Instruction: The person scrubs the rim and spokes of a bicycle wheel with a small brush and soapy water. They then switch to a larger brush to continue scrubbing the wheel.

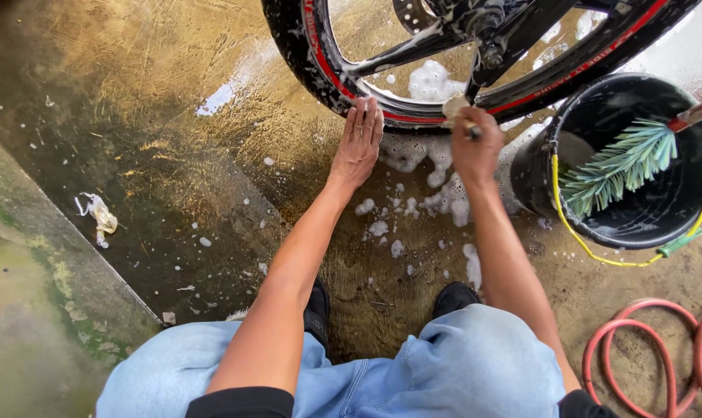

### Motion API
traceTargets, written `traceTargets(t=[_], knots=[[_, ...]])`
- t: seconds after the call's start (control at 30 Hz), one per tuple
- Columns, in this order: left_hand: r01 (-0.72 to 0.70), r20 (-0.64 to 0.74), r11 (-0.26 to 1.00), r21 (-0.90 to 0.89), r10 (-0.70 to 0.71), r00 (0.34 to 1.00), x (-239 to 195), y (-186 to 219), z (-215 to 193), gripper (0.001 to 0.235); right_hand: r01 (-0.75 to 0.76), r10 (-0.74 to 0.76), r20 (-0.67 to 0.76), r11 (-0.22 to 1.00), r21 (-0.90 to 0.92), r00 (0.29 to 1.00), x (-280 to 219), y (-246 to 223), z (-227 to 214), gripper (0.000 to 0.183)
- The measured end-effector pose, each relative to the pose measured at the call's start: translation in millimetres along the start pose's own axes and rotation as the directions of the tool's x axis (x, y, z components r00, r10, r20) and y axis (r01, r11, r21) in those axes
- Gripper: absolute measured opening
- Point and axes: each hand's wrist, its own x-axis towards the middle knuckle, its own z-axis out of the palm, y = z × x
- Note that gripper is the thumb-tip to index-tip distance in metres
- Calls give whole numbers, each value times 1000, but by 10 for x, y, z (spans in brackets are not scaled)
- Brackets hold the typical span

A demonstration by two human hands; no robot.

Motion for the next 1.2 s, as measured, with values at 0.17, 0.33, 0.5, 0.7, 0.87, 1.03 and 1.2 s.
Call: traceTargets(t=[0.17,0.33,0.5,0.7,0.87,1.03,1.2], knots=[[-8,66,1000,-12,9,998,-1,23,129,66,-90,59,144,970,225,988,-20,-590,481,22],[5,74,993,-122,4,997,-63,-30,304,68,-241,171,233,916,320,957,32,-428,451,24],[326,618,939,-109,-193,762,311,-391,-538,66,-97,97,23,995,-10,995,-9,-338,-80,19],[534,58,820,-207,-535,843,223,-375,-21,94,-124,91,206,981,152,974,-7,-643,455,24],[671,-81,614,-416,-760,645,201,-358,116,94,-326,188,394,889,322,900,73,-722,520,25],[673,208,278,-686,-811,547,371,-323,72,108,-240,230,120,968,79,966,-72,-208,194,21],[675,447,-90,-733,-812,377,602,-344,-7,138,153,-175,155,977,148,972,-145,-259,498,18]])
